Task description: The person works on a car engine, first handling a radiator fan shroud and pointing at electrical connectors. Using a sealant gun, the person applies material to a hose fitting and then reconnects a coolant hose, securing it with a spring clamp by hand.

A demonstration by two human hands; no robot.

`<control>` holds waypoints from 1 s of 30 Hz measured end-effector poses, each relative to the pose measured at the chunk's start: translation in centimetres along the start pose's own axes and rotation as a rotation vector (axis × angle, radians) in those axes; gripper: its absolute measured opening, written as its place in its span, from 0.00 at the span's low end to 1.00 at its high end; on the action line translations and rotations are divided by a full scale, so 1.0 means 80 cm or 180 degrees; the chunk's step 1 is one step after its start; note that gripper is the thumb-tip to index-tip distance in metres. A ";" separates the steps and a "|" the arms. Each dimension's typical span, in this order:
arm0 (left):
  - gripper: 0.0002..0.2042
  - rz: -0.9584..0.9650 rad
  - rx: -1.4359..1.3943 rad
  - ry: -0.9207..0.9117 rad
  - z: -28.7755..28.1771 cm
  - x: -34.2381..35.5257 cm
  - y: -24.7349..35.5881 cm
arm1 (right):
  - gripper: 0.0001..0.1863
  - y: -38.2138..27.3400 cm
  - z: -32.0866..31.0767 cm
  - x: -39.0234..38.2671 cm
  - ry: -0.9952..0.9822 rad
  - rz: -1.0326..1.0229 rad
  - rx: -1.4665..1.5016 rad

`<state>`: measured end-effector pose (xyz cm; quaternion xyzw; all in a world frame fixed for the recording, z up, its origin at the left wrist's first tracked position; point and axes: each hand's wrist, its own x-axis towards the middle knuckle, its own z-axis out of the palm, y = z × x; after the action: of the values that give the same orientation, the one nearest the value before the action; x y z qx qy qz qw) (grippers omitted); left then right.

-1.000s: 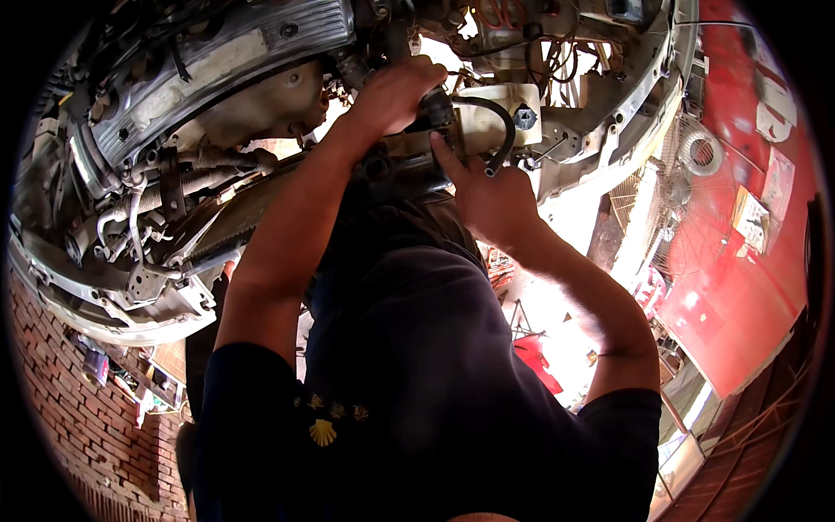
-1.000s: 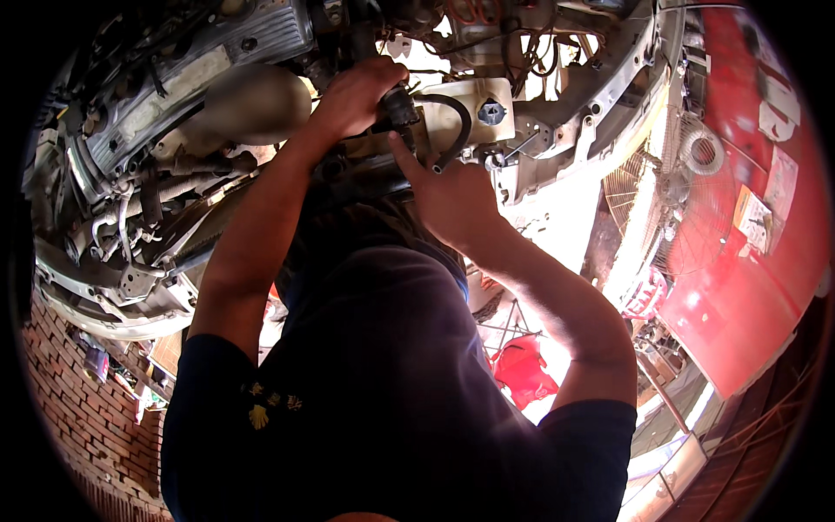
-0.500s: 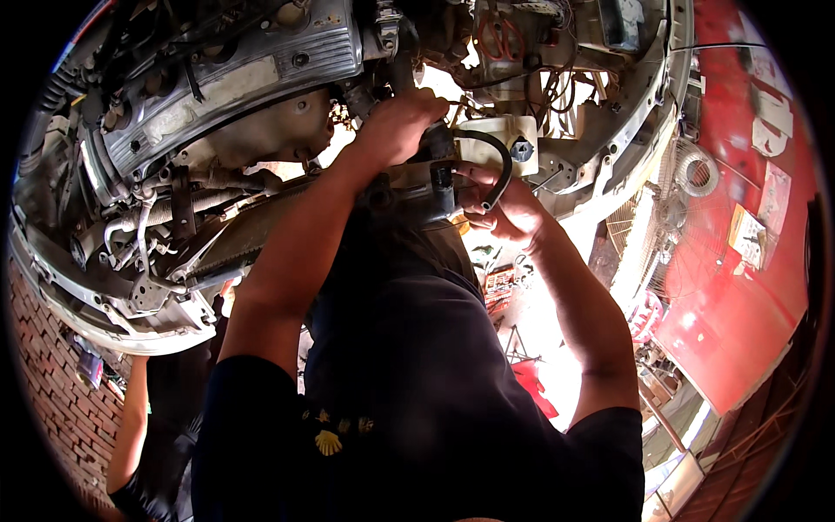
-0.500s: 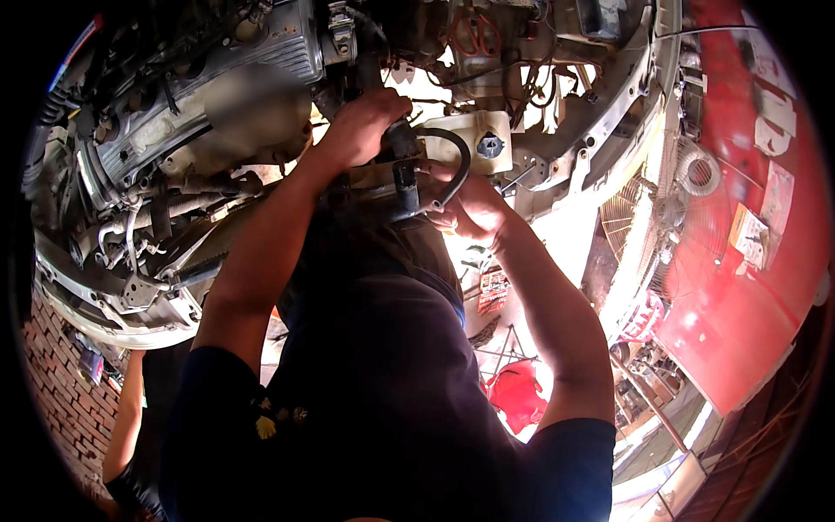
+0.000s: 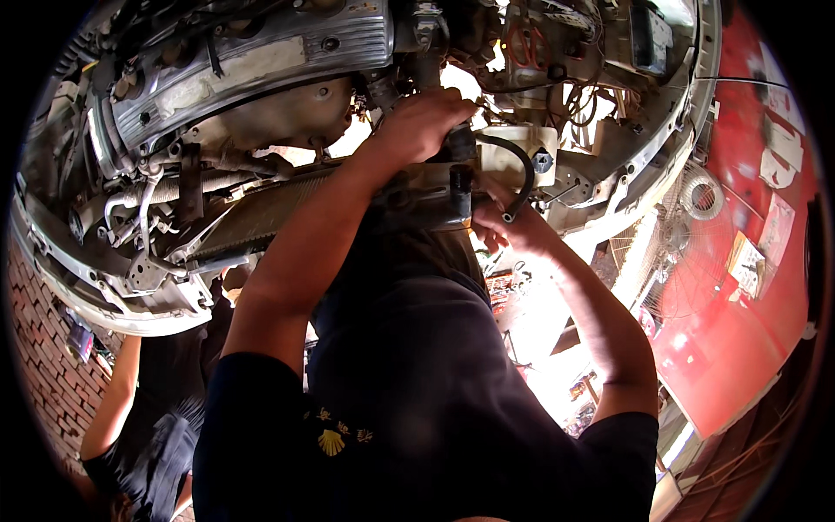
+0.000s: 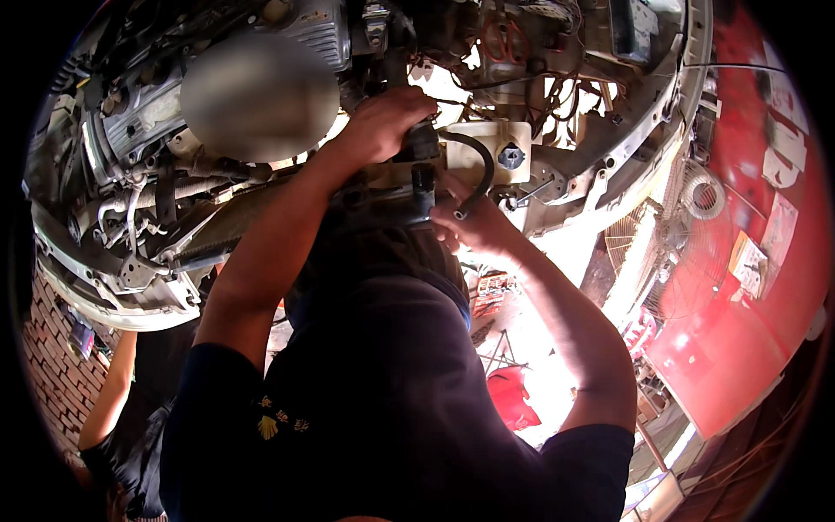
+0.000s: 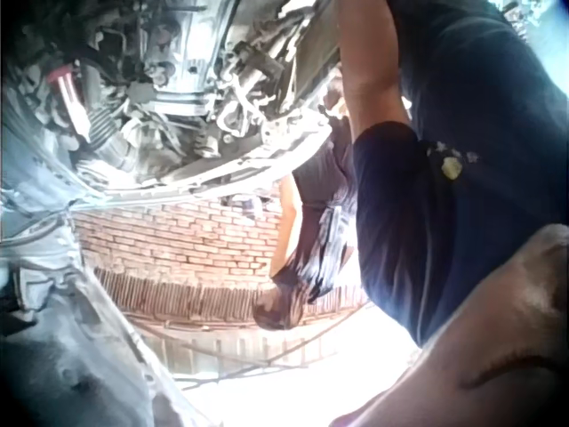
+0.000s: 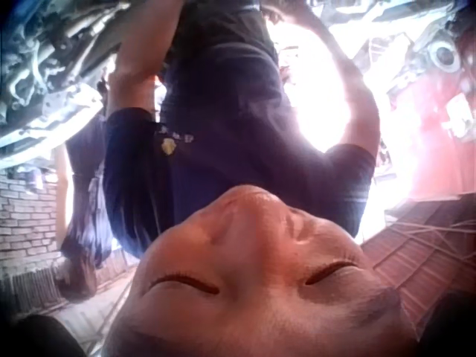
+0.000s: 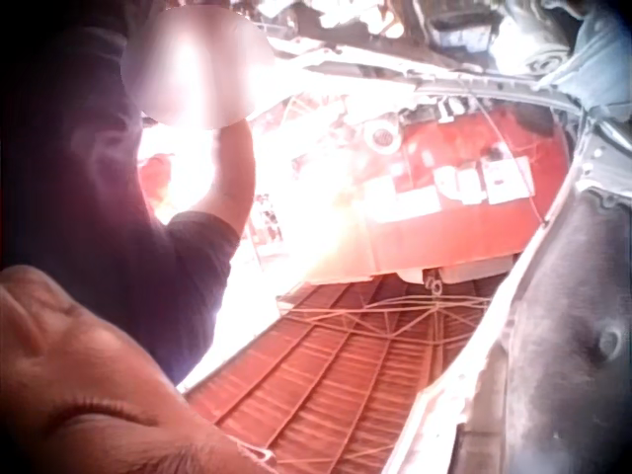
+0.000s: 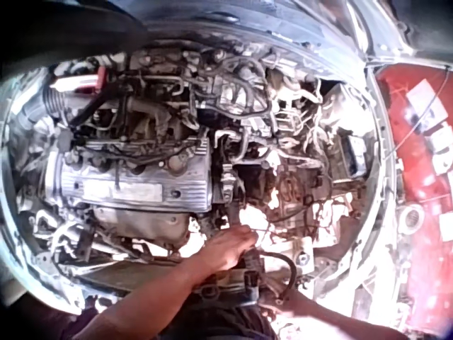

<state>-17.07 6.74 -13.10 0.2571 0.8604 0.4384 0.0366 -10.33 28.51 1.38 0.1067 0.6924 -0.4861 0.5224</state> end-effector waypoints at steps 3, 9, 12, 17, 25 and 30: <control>0.24 -0.0182 0.0031 -0.0260 -0.002 0.003 0.007 | 0.42 0.006 0.019 -0.019 0.0894 -0.1401 -0.3456; 0.23 -0.0252 -0.0039 -0.0296 -0.008 0.008 0.011 | 0.38 -0.033 -0.005 -0.024 0.0732 -0.1931 -0.5238; 0.23 -0.0079 -0.0030 -0.0091 0.003 0.002 -0.001 | 0.36 -0.061 -0.006 -0.021 0.0411 -0.2031 -0.5219; 0.22 -0.0036 -0.0226 0.0122 0.025 0.000 -0.014 | 0.33 -0.086 0.006 0.016 0.0144 -0.2130 -0.5751; 0.20 0.0117 -0.0305 0.0472 0.020 -0.003 -0.009 | 0.33 -0.110 -0.008 0.043 -0.0401 -0.0884 -0.5600; 0.17 -0.0082 -0.0071 0.0234 0.019 -0.002 -0.006 | 0.33 -0.115 -0.002 0.015 -0.0691 -0.1063 -0.5712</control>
<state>-16.71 7.55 -14.39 0.2293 0.8594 0.4567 0.0135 -16.97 23.54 5.55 -0.4863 0.7636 0.1571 0.3945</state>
